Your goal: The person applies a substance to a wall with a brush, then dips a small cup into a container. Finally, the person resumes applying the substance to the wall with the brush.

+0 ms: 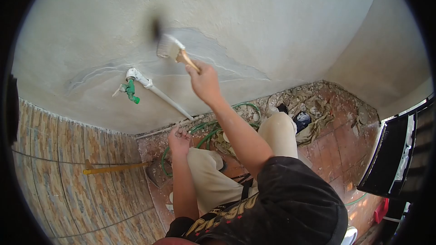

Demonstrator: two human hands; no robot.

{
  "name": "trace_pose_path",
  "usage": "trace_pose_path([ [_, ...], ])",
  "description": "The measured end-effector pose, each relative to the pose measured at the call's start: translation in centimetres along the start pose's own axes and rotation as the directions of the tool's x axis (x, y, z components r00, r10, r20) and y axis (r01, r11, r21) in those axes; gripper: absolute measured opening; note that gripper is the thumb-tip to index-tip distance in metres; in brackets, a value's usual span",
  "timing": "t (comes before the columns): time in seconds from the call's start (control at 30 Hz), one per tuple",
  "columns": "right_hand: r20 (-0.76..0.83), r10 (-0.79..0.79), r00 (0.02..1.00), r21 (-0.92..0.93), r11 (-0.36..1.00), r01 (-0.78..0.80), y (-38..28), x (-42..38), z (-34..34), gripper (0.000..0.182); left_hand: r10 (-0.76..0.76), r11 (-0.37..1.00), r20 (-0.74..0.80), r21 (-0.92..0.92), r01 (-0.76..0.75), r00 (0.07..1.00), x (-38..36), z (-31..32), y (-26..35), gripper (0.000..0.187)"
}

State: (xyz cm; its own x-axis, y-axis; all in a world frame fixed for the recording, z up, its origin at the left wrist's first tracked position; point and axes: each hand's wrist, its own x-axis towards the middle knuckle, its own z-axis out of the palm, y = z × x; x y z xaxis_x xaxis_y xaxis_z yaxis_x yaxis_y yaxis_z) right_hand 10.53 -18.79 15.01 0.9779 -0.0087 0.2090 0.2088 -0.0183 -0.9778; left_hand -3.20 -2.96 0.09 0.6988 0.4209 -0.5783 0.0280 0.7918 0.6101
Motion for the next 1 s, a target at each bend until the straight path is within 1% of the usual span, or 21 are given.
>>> trace_pose_path([
  [0.03,-0.007,0.008,1.000,0.005,1.000,-0.008,1.5,-0.3,-0.6,0.028,-0.002,1.000,-0.002,0.011,0.002,1.000,0.1,-0.5,0.0,0.015],
  [0.07,0.048,0.217,0.975,0.216,0.951,-0.222,3.0,-0.6,-2.0,0.028,-0.026,1.000,-0.008,-0.004,0.026,1.000,0.3,-0.8,0.1,0.013],
  [0.1,0.146,0.392,0.908,0.397,0.818,-0.417,4.8,-0.7,-3.3,0.029,-0.049,0.998,-0.010,-0.025,0.049,0.999,0.7,-0.7,0.1,0.013],
  [0.17,0.037,0.524,0.851,0.563,0.692,-0.451,10.8,-2.4,-5.1,0.029,-0.056,0.998,-0.023,-0.013,0.056,0.998,0.7,-0.3,0.0,0.013],
  [0.23,-0.158,0.682,0.714,0.660,0.611,-0.438,17.9,-3.5,-6.4,0.023,-0.059,0.998,-0.022,0.013,0.060,0.998,0.6,0.0,-0.4,0.013],
  [0.27,-0.164,0.684,0.710,0.667,0.608,-0.431,20.3,-3.8,-7.1,0.023,-0.064,0.998,-0.019,0.015,0.065,0.998,0.6,0.0,-0.5,0.013],
  [0.33,-0.346,0.808,0.477,0.590,0.583,-0.559,22.3,-3.6,-7.6,0.012,-0.061,0.998,-0.003,0.031,0.061,0.998,0.7,-0.1,-0.1,0.014],
  [0.37,-0.346,0.805,0.482,0.598,0.585,-0.548,22.4,-3.0,-7.5,0.012,-0.058,0.998,-0.010,0.024,0.058,0.998,0.7,-0.1,0.0,0.014],
  [0.43,-0.370,0.721,0.586,0.539,0.680,-0.497,19.7,-2.7,-7.0,0.017,-0.056,0.998,-0.027,0.011,0.056,0.998,0.6,0.0,-0.2,0.014],
  [0.5,-0.318,0.602,0.732,0.402,0.785,-0.471,13.9,-2.7,-4.8,0.027,-0.066,0.996,-0.036,0.055,0.068,0.997,0.6,0.5,-0.1,0.014],
  [0.53,-0.240,0.481,0.843,0.296,0.864,-0.408,11.5,-3.1,-3.7,0.031,-0.078,0.994,-0.044,0.068,0.081,0.996,0.6,0.6,-0.1,0.014],
  [0.57,-0.143,0.358,0.923,0.193,0.925,-0.329,10.0,-3.7,-3.0,0.036,-0.087,0.993,-0.023,0.072,0.089,0.996,0.8,0.4,-0.1,0.014],
  [0.6,-0.154,0.374,0.914,0.189,0.920,-0.344,9.5,-3.8,-2.9,0.036,-0.096,0.993,0.000,0.072,0.095,0.995,0.8,0.5,-0.3,0.014],
  [0.67,-0.002,0.289,0.957,0.172,0.943,-0.284,9.2,-2.8,-3.1,0.034,-0.086,0.993,-0.036,0.081,0.089,0.996,0.3,0.7,-0.4,0.013],
  [0.7,-0.005,0.296,0.955,0.179,0.940,-0.290,9.7,-2.6,-3.8,0.034,-0.059,0.994,-0.065,0.083,0.065,0.996,0.1,0.8,-0.2,0.013],
  [0.73,-0.048,0.402,0.914,0.276,0.885,-0.375,10.7,-2.5,-5.2,0.030,-0.057,0.994,-0.066,0.089,0.063,0.996,0.3,0.8,0.1,0.013],
  [0.77,-0.079,0.507,0.858,0.368,0.815,-0.448,11.7,-2.3,-6.7,0.027,-0.052,0.995,-0.068,0.085,0.057,0.996,0.4,0.7,0.2,0.013],
  [0.83,-0.070,0.647,0.759,0.576,0.648,-0.499,16.5,-1.5,-9.4,0.026,-0.057,0.994,-0.072,0.094,0.064,0.996,0.1,0.4,-0.2,0.013],
  [0.9,-0.290,0.657,0.696,0.548,0.710,-0.442,19.2,-1.1,-10.9,0.025,-0.063,0.992,-0.091,0.107,0.073,0.994,0.3,0.8,-0.2,0.012],
  [0.93,-0.291,0.658,0.694,0.552,0.708,-0.440,20.2,-1.0,-11.3,0.025,-0.062,0.991,-0.090,0.112,0.072,0.994,0.2,0.8,-0.2,0.012],
  [1.0,-0.492,0.745,0.450,0.637,0.661,-0.397,22.2,-0.4,-12.1,0.023,-0.068,0.993,-0.080,0.094,0.076,0.994,0.2,0.8,-0.2,0.013],
])
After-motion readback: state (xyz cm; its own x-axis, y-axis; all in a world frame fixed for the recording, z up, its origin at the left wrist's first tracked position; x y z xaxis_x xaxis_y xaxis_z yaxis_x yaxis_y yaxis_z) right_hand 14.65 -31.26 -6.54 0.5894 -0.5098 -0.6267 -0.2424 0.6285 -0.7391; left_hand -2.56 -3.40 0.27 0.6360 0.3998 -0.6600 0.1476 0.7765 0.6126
